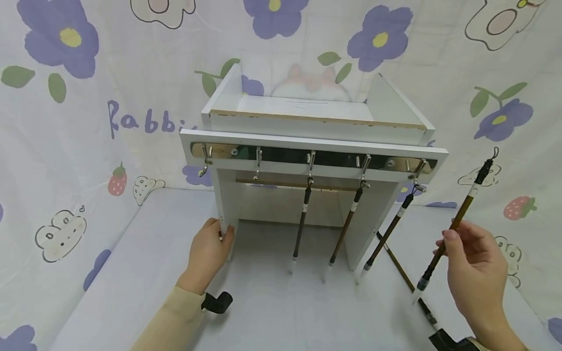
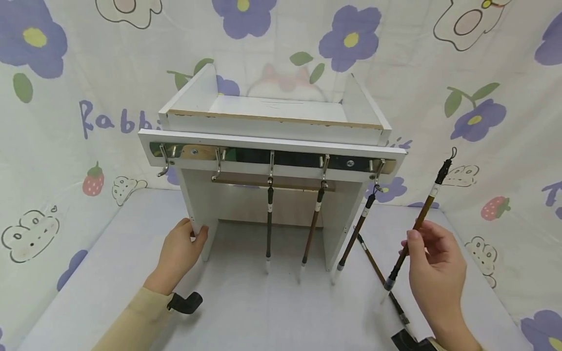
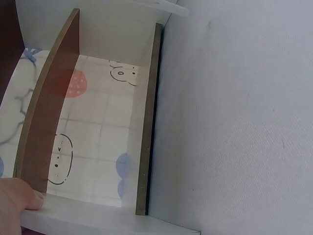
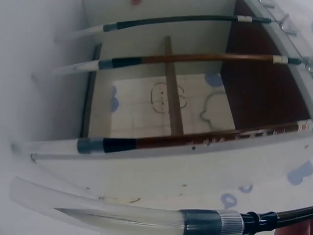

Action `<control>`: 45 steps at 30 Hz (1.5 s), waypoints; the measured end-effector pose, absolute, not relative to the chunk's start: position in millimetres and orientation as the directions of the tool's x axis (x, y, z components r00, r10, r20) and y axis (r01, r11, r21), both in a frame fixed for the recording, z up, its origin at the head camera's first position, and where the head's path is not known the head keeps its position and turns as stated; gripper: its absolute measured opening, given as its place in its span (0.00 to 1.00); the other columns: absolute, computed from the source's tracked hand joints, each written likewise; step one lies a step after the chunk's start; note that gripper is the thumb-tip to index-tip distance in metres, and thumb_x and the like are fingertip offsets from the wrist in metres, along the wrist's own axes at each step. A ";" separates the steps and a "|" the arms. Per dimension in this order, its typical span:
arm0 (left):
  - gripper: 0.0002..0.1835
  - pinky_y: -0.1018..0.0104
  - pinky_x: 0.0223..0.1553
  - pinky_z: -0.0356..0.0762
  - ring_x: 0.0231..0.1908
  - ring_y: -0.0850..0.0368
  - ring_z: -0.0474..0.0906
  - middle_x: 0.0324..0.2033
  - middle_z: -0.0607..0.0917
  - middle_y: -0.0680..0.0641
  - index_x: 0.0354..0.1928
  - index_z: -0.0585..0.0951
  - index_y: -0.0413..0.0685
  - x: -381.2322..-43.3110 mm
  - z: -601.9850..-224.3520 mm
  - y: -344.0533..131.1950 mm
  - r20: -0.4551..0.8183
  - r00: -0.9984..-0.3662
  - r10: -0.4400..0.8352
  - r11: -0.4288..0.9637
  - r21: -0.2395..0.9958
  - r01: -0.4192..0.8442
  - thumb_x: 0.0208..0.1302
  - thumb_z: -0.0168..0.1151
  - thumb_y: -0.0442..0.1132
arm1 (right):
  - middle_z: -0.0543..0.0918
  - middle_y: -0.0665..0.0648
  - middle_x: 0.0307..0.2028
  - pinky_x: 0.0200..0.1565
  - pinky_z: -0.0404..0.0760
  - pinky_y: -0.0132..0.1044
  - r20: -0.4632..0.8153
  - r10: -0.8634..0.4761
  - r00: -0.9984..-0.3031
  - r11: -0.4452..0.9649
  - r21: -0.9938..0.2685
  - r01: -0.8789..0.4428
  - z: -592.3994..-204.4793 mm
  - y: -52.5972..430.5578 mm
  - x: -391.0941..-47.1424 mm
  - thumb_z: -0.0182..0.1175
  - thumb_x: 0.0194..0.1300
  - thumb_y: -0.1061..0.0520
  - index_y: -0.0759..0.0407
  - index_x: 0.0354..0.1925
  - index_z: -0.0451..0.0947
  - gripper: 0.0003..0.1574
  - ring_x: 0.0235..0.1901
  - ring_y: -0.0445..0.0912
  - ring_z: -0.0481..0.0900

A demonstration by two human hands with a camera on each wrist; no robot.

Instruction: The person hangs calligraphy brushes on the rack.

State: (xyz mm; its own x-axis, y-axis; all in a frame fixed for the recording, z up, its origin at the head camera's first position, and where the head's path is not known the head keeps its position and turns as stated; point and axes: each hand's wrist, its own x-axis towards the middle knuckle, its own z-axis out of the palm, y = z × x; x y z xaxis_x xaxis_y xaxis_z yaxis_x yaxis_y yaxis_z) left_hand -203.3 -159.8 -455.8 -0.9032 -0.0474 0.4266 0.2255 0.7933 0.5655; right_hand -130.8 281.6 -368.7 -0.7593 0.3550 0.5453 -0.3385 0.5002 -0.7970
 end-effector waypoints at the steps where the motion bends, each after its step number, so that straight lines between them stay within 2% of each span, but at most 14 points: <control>1: 0.12 0.57 0.28 0.76 0.28 0.50 0.76 0.32 0.79 0.44 0.34 0.81 0.35 -203.3 -455.7 -160.0 0.424 -0.905 -0.048 0.793 0.567 0.223 0.67 0.59 0.39 | 0.79 0.55 0.40 0.38 0.78 0.24 0.570 0.335 -0.750 0.520 -0.775 -0.357 -367.3 279.4 -129.5 0.55 0.69 0.66 0.65 0.57 0.73 0.19 0.33 0.42 0.80; 5: 0.12 0.57 0.29 0.76 0.29 0.50 0.77 0.33 0.79 0.44 0.35 0.81 0.35 -202.5 -454.4 -160.2 0.417 -0.908 -0.049 0.794 0.568 0.218 0.67 0.58 0.40 | 0.78 0.56 0.39 0.38 0.78 0.23 0.646 0.257 -0.719 0.539 -0.713 -0.448 -362.4 270.3 -125.6 0.55 0.68 0.69 0.69 0.56 0.72 0.19 0.32 0.41 0.80; 9: 0.12 0.58 0.29 0.76 0.29 0.51 0.77 0.33 0.79 0.44 0.36 0.81 0.34 -201.9 -453.2 -160.4 0.415 -0.909 -0.049 0.793 0.569 0.217 0.67 0.58 0.40 | 0.78 0.60 0.38 0.38 0.78 0.25 0.697 0.200 -0.689 0.344 -0.708 -0.617 -359.6 261.6 -125.6 0.55 0.64 0.76 0.78 0.54 0.71 0.19 0.31 0.43 0.80; 11: 0.12 0.58 0.29 0.76 0.29 0.51 0.76 0.33 0.79 0.44 0.37 0.81 0.34 -202.0 -453.1 -160.3 0.410 -0.911 -0.049 0.791 0.573 0.216 0.67 0.58 0.40 | 0.78 0.62 0.38 0.37 0.79 0.26 0.703 0.189 -0.685 0.270 -0.708 -0.653 -358.3 258.3 -125.5 0.54 0.62 0.77 0.81 0.53 0.69 0.19 0.31 0.44 0.80; 19: 0.12 0.59 0.27 0.74 0.27 0.52 0.74 0.33 0.79 0.45 0.33 0.81 0.36 -202.6 -455.8 -159.3 0.421 -0.906 -0.046 0.793 0.567 0.224 0.67 0.58 0.40 | 0.79 0.61 0.37 0.37 0.78 0.24 0.719 0.140 -0.680 0.297 -0.686 -0.664 -353.7 242.5 -123.3 0.54 0.60 0.80 0.80 0.52 0.71 0.20 0.31 0.43 0.80; 25: 0.11 0.60 0.26 0.74 0.27 0.52 0.75 0.33 0.79 0.45 0.35 0.81 0.35 -203.0 -456.1 -158.9 0.433 -0.900 -0.049 0.790 0.568 0.230 0.66 0.60 0.39 | 0.80 0.57 0.36 0.38 0.76 0.22 0.770 0.043 -0.637 0.471 -0.578 -0.666 -355.4 226.1 -123.3 0.57 0.56 0.81 0.77 0.50 0.74 0.22 0.34 0.39 0.79; 30: 0.12 0.59 0.27 0.75 0.28 0.52 0.76 0.34 0.79 0.44 0.36 0.81 0.34 -203.1 -455.5 -158.7 0.432 -0.901 -0.047 0.790 0.567 0.231 0.66 0.60 0.39 | 0.79 0.59 0.36 0.42 0.76 0.23 0.786 -0.033 -0.617 0.438 -0.544 -0.716 -361.9 216.1 -127.3 0.58 0.53 0.82 0.77 0.49 0.74 0.23 0.36 0.39 0.78; 36: 0.12 0.58 0.29 0.75 0.29 0.52 0.76 0.34 0.79 0.45 0.37 0.81 0.34 -202.7 -454.9 -159.2 0.422 -0.905 -0.049 0.793 0.567 0.222 0.67 0.59 0.39 | 0.79 0.59 0.35 0.41 0.76 0.22 0.789 -0.113 -0.604 0.432 -0.508 -0.745 -359.7 200.8 -126.9 0.60 0.50 0.83 0.74 0.49 0.75 0.25 0.35 0.38 0.78; 45: 0.12 0.59 0.29 0.74 0.29 0.52 0.75 0.34 0.79 0.45 0.35 0.81 0.35 -202.6 -454.5 -158.7 0.420 -0.906 -0.049 0.795 0.566 0.220 0.67 0.58 0.39 | 0.79 0.60 0.34 0.42 0.76 0.22 0.790 -0.156 -0.592 0.414 -0.492 -0.766 -355.2 184.8 -121.7 0.61 0.47 0.83 0.72 0.47 0.77 0.26 0.34 0.39 0.77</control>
